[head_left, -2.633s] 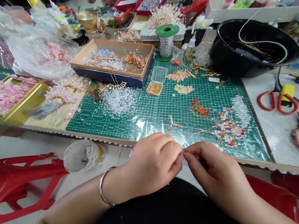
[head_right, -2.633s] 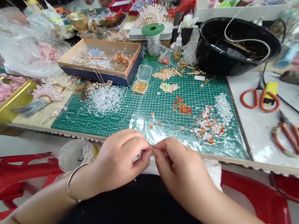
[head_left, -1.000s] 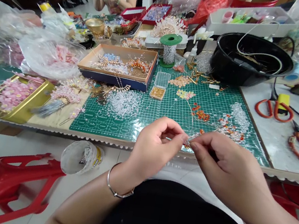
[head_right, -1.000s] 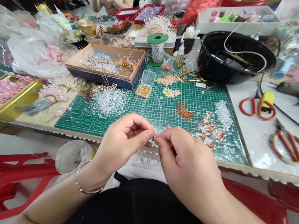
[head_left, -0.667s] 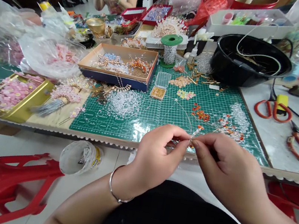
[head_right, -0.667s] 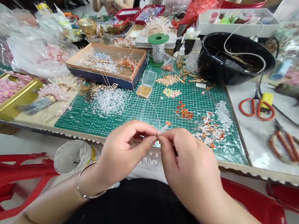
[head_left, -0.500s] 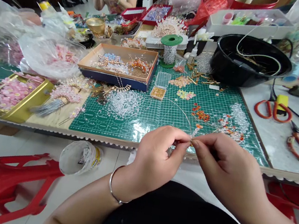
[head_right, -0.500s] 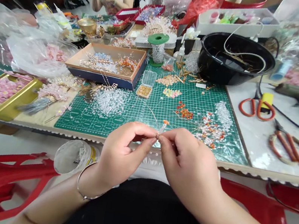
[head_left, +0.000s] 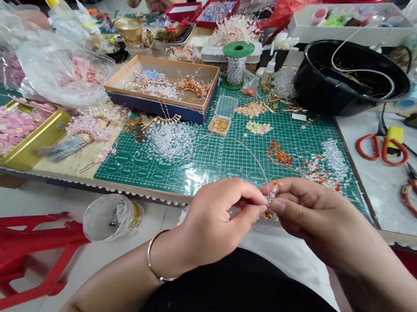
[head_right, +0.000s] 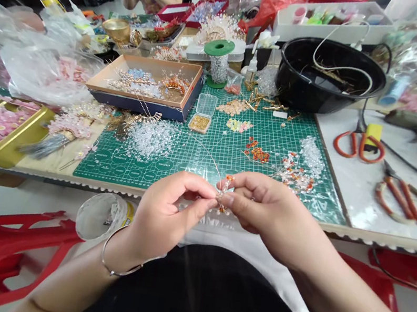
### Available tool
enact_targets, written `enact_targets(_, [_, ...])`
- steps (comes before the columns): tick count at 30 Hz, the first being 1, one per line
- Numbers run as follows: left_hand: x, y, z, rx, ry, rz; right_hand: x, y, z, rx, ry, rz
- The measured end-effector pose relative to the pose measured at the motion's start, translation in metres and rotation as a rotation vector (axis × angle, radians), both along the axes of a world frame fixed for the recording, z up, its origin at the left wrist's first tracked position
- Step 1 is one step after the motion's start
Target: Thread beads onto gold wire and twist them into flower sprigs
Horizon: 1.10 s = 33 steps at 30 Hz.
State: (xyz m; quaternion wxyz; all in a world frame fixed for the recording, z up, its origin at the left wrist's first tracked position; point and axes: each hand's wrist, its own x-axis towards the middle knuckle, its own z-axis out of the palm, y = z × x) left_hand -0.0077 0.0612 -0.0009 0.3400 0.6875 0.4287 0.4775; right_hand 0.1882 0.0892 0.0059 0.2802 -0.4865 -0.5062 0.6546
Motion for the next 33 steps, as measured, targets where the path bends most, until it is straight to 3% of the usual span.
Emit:
enact_targets(5, [0.000,0.000,0.000,-0.369,-0.263,-0.125,0.005,-0.006,-0.008,0.074,-0.016,0.000])
enact_targets(9, [-0.003,0.001,0.000,-0.510,-0.217,-0.157,0.008,-0.007,-0.008,0.115,-0.181,0.059])
enact_targets(14, [-0.005,0.001,0.004,-0.532,-0.056,-0.167,0.011,-0.009,-0.010,0.163,-0.272,0.117])
enact_targets(20, [-0.004,0.001,0.005,-0.536,-0.055,-0.185,0.015,-0.011,-0.017,0.002,-0.072,0.138])
enact_targets(30, [-0.002,-0.003,0.006,-0.309,0.013,-0.150,0.014,-0.009,-0.010,0.029,-0.143,0.114])
enact_targets(33, [-0.001,-0.003,0.006,-0.317,0.012,-0.152,0.016,-0.010,-0.011,0.045,-0.173,0.102])
